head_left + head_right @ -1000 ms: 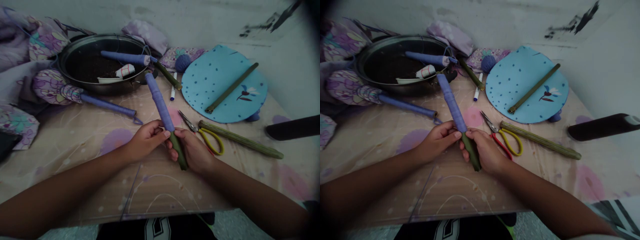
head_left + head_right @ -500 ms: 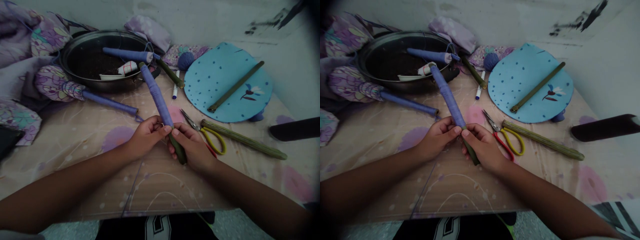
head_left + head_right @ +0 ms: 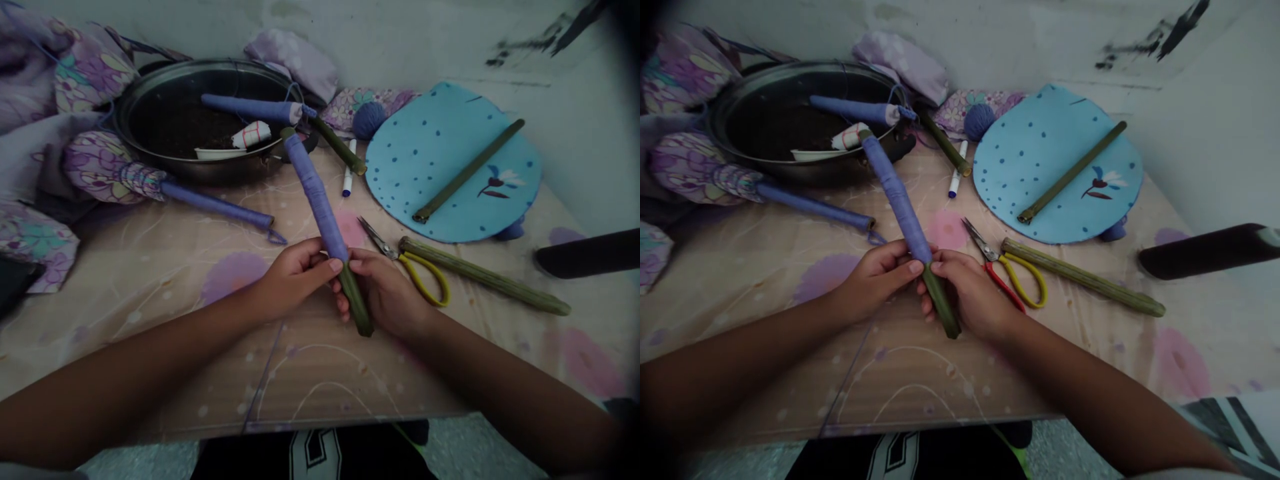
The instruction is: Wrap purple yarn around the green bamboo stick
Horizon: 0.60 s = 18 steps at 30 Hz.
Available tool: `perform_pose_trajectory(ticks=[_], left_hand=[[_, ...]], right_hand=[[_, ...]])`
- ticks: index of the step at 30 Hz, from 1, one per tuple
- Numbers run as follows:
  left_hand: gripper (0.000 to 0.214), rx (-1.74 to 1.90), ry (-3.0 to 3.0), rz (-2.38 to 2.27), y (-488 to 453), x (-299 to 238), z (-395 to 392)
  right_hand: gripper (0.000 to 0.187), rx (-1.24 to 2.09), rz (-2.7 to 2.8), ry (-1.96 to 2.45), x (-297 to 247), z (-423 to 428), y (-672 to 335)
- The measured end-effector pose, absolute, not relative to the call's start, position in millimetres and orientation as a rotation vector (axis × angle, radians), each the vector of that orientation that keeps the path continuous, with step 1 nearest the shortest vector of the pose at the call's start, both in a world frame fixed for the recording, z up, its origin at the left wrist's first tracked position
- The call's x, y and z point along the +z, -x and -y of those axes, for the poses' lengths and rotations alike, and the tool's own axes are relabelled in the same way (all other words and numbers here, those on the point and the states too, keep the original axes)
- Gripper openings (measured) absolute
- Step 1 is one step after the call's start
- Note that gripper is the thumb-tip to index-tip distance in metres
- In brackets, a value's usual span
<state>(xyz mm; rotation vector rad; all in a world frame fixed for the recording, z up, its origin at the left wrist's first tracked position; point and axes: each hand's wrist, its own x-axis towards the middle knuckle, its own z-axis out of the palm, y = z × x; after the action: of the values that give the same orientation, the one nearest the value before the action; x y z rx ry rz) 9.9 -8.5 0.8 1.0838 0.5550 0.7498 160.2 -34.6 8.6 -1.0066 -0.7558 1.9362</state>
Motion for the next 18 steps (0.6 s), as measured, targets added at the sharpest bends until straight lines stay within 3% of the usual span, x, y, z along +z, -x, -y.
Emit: perform_pose_trajectory(ticks=[18], left_hand=[[0.014,0.800,-1.205,-0.704,-11.5,3.8,8.4]], right_hand=[[0.015,1.943,0.769,1.175,16.7,30.5,-162.8]])
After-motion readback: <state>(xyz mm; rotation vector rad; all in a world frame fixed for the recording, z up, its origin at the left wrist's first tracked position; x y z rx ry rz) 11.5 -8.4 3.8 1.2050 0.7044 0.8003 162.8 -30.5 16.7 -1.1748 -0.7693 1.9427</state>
